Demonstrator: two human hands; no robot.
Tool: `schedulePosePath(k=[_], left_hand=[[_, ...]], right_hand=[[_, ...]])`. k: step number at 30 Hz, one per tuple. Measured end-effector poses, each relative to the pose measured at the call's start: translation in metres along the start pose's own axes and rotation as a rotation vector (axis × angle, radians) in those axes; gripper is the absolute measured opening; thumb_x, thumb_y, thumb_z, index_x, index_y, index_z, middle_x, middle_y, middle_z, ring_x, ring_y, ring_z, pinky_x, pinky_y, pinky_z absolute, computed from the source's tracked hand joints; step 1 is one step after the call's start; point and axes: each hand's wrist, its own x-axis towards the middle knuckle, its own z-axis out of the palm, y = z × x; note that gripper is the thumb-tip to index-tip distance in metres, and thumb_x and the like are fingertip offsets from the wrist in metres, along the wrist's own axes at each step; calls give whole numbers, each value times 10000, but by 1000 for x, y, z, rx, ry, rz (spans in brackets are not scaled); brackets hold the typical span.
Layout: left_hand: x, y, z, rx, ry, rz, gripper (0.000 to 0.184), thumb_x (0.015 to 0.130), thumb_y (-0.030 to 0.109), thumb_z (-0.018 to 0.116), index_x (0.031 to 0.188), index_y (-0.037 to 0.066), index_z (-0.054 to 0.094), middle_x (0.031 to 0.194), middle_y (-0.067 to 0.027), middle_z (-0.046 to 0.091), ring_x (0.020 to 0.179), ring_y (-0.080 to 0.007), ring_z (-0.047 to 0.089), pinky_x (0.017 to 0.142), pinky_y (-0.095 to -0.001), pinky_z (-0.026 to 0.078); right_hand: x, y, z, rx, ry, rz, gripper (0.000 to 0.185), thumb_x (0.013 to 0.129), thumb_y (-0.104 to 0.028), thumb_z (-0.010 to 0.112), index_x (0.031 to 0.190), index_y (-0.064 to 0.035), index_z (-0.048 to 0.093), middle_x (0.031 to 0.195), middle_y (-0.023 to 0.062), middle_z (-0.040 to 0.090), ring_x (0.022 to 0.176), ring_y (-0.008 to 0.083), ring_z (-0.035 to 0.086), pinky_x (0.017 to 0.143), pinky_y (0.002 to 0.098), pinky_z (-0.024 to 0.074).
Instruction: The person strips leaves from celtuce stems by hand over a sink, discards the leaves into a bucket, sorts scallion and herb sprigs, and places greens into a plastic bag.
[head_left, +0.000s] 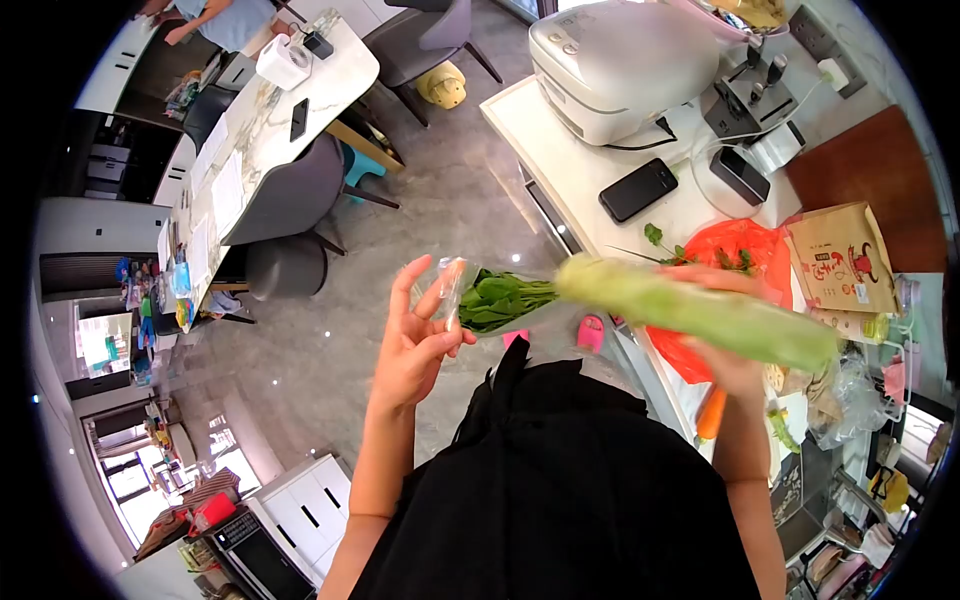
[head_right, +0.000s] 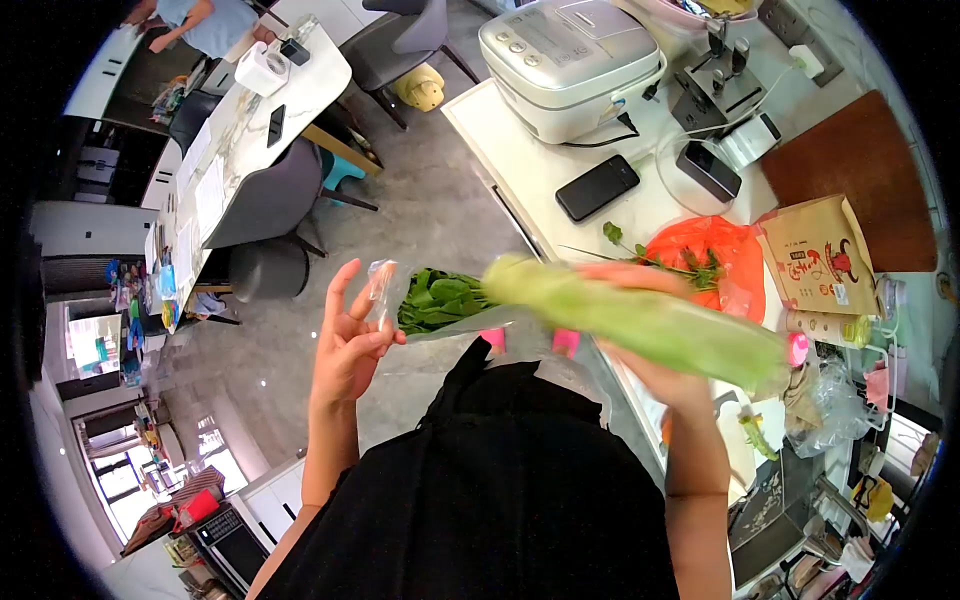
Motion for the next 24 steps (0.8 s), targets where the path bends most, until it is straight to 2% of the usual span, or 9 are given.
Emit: schedulePosePath(k=[5,7,13,16,17,18,19,20,24], left_hand=[[-6,3,2,-72,-48,36,844,699,-95,540,1392,152,128,1413,-176,268,702,-173,546,727,-336,469],[-12,5,4,-75,-69,50,876,701,-83,545,1404,164,85,1426,-177,236,726,-198,552,749,-349,468],[-20,2,9,-199,-24,202,938,703,-59,561,1418,209,16,1436,-193,198,802,-266,576,767,-369,470],[-24,-1,22,-174,-31,192,953,704,-45,568,1420,224,-1,1442,-203,183,777,-260,577,761,-370,473],[-22,-4,27,-195,-98,152,953,704,-45,568,1420,224,-1,1442,-203,183,777,-260,577,761,-370,473],[-19,-5,28,-152,-76,166,955,702,-42,568,1421,222,-2,1442,-209,179,760,-253,577,761,-374,473],[-15,-7,27,-106,-44,188,956,699,-39,568,1422,220,-2,1443,-214,175,744,-246,576,761,-378,473],[-10,-7,26,-112,-48,195,953,692,-39,565,1423,218,10,1440,-219,178,730,-241,574,768,-383,471],[1,-9,17,-118,30,154,891,686,10,548,1426,197,88,1439,-192,208,765,-177,547,844,-374,428]], right_hand=[[24,81,68,-35,-262,231,403,757,-32,654,1124,-16,487,1133,79,563,970,183,586,822,313,470],[33,94,84,-414,-445,348,377,738,-23,624,1088,-7,484,1081,130,560,1025,256,542,851,335,443],[18,151,116,-1118,-448,-2,188,737,-93,541,907,-11,544,923,126,565,803,296,548,692,402,471],[20,194,133,-1222,-426,20,153,727,-142,544,838,-62,613,855,104,596,836,246,530,677,347,453],[24,189,145,-1270,-465,259,158,753,-126,487,816,-2,564,812,151,571,829,310,532,677,396,463],[25,193,152,-1340,-524,255,182,750,-134,491,849,-2,567,776,150,573,841,310,532,691,404,459],[26,205,154,-1015,-309,120,232,756,-111,491,927,28,564,796,160,575,804,309,538,682,389,461],[14,211,152,-984,-191,-56,157,769,-133,504,791,-4,591,826,185,579,806,336,545,712,408,465],[7,107,75,-514,-241,264,163,773,-157,552,894,-68,616,844,146,607,852,296,581,735,386,471]])
